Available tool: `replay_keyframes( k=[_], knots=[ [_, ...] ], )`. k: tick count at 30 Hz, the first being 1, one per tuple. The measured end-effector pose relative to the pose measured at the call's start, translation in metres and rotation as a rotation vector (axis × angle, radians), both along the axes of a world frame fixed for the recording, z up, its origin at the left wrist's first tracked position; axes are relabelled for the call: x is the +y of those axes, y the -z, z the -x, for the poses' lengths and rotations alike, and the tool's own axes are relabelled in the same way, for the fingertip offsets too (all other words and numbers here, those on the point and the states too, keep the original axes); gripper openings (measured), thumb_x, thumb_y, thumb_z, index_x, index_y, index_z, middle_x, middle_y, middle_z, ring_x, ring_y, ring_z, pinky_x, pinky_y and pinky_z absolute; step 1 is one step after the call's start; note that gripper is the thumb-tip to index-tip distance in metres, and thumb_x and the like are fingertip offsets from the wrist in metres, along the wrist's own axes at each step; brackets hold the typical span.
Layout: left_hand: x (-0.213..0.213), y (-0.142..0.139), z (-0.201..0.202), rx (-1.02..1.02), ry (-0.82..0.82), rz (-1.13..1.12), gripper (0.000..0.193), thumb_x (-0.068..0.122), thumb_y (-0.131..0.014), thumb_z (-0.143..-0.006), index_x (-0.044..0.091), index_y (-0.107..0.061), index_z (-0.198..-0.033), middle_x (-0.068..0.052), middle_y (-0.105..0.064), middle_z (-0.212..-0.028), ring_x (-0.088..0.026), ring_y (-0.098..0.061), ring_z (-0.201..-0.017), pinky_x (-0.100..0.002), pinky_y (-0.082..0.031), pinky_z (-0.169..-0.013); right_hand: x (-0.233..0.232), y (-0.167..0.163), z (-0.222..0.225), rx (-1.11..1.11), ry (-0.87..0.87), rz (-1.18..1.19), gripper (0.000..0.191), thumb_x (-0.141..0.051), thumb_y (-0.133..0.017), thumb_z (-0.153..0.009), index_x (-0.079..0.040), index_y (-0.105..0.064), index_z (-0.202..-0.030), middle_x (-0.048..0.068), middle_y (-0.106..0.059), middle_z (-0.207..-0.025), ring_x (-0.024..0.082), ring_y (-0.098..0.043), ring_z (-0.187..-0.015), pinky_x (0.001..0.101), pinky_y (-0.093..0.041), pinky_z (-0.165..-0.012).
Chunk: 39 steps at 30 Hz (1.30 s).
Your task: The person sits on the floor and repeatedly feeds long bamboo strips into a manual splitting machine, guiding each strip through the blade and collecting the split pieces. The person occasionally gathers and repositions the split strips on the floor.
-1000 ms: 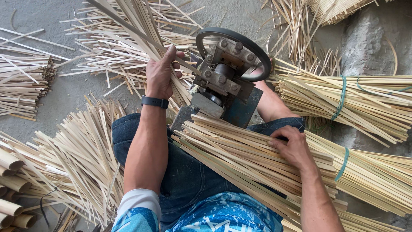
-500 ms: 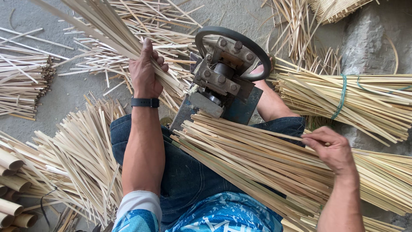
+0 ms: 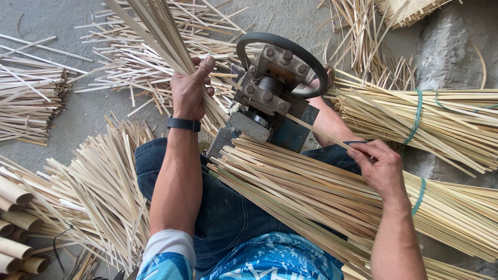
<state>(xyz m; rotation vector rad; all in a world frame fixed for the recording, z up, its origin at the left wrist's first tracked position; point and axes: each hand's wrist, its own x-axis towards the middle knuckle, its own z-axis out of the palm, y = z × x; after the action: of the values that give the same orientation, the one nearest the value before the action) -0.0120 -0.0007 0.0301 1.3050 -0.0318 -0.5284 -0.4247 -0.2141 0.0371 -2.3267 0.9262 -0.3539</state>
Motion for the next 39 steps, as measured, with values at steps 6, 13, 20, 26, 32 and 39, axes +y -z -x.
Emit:
replay_keyframes(
  k=[6,13,20,26,32,39],
  knots=[
    [-0.005,0.000,0.001,0.085,0.069,0.083,0.029,0.024,-0.078,-0.092,0.002,-0.063,-0.102,-0.010,-0.075,-0.084,-0.007,-0.060,-0.064,-0.021,-0.055,-0.044,0.016,0.021,-0.018,0.440,-0.119,-0.130,0.046,-0.036,-0.085,-0.078,-0.016,-0.076,-0.118,0.007,-0.068,-0.107,0.021,-0.063,-0.090,0.0379,-0.055,-0.079],
    [-0.005,0.003,-0.003,0.071,0.076,0.130,0.024,0.023,-0.072,-0.096,0.002,-0.062,-0.104,-0.011,-0.075,-0.085,-0.009,-0.061,-0.063,-0.023,-0.055,-0.044,0.016,0.034,0.008,0.244,-0.057,-0.308,0.024,-0.026,-0.085,-0.076,-0.013,-0.081,-0.095,0.001,-0.077,-0.103,0.016,-0.071,-0.098,0.0330,-0.056,-0.090],
    [0.012,0.004,-0.022,0.059,-0.056,0.244,0.023,0.025,-0.069,-0.099,0.004,-0.059,-0.101,-0.013,-0.070,-0.078,-0.016,-0.067,-0.060,-0.029,-0.062,-0.049,-0.009,0.011,0.046,0.023,-0.015,-0.301,0.013,-0.017,-0.080,-0.083,-0.015,-0.081,-0.096,0.005,-0.080,-0.101,0.014,-0.074,-0.096,0.0281,-0.059,-0.086],
    [0.010,0.007,-0.020,0.113,-0.106,0.320,0.026,0.024,-0.070,-0.096,0.004,-0.053,-0.096,-0.009,-0.064,-0.072,-0.020,-0.071,-0.060,-0.035,-0.069,-0.053,-0.002,0.007,0.052,-0.040,-0.109,-0.213,0.014,-0.014,-0.080,-0.083,-0.013,-0.081,-0.096,0.005,-0.079,-0.102,0.014,-0.073,-0.096,0.0276,-0.059,-0.085],
    [0.011,-0.002,-0.015,0.069,-0.074,0.259,0.045,0.033,-0.083,-0.085,0.002,-0.058,-0.106,-0.008,-0.066,-0.075,-0.012,-0.064,-0.055,-0.024,-0.057,-0.044,-0.011,-0.015,0.061,-0.117,0.103,-0.064,0.011,-0.010,-0.080,-0.093,-0.012,-0.078,-0.103,0.006,-0.076,-0.097,0.012,-0.072,-0.088,0.0246,-0.059,-0.078],
    [0.003,-0.003,-0.004,-0.021,0.005,0.050,0.058,0.033,-0.092,-0.074,-0.003,-0.063,-0.109,-0.007,-0.072,-0.083,-0.008,-0.064,-0.062,-0.021,-0.058,-0.045,0.013,0.000,0.003,-0.090,-0.007,0.083,0.017,-0.014,-0.081,-0.090,-0.010,-0.079,-0.106,0.008,-0.076,-0.103,0.016,-0.073,-0.089,0.0267,-0.061,-0.070]
  ],
)
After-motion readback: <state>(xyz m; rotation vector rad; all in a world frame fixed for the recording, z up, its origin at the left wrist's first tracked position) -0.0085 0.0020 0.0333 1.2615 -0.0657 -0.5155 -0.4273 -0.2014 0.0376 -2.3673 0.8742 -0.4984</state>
